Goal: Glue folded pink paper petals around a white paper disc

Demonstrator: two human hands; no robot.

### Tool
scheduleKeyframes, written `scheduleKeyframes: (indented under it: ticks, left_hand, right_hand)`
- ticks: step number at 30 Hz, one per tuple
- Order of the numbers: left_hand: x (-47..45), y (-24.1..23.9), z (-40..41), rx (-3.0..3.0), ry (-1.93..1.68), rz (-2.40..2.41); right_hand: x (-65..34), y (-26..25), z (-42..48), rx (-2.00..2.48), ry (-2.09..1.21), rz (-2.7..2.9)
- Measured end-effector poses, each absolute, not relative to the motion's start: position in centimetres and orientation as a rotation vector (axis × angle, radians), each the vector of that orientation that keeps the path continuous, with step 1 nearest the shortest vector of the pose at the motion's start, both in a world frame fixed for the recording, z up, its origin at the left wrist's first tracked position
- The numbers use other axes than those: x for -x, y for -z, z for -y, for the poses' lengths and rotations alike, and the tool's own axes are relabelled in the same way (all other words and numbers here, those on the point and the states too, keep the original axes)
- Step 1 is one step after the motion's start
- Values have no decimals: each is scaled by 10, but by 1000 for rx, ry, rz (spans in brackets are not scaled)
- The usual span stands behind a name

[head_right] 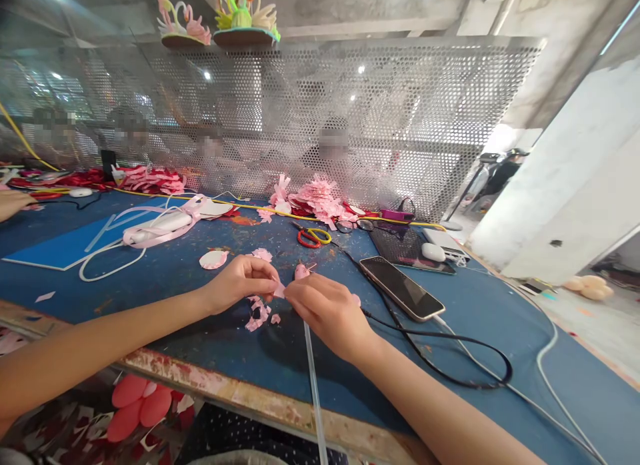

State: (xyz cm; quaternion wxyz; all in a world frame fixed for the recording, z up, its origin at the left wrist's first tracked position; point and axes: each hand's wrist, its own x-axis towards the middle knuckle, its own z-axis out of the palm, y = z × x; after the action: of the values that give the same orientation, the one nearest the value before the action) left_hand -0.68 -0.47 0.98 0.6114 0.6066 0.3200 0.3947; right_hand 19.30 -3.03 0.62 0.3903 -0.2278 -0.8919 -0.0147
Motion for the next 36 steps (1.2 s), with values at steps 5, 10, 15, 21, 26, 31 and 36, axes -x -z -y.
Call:
scheduleKeyframes:
  ticks: [5, 10, 15, 21, 26, 31, 36]
  left_hand:
    - [5, -11, 6, -1411, -903, -759]
    - [4, -13, 9, -1418, -889, -773]
    - [4, -14, 10, -1445, -889, -788]
    - [5, -13, 8, -1524, -913, -795]
    - [4, -10, 8, -1571, -918, -795]
    - [5, -9, 10, -1658, -949, -780]
    - [8, -8, 18, -2010, -1240, -705]
  right_hand:
    - [-195, -8, 31, 482, 72, 2303]
    - [-193, -9, 32, 497, 48, 2277]
    - [-188, -9, 35, 598, -71, 2191]
    - [-182, -12, 41, 780, -248, 2065]
    - [-181, -10, 41, 866, -384, 1979]
    - [-179, -5, 41, 929, -523, 1813]
    - [-176, -6, 41, 930, -630, 1679]
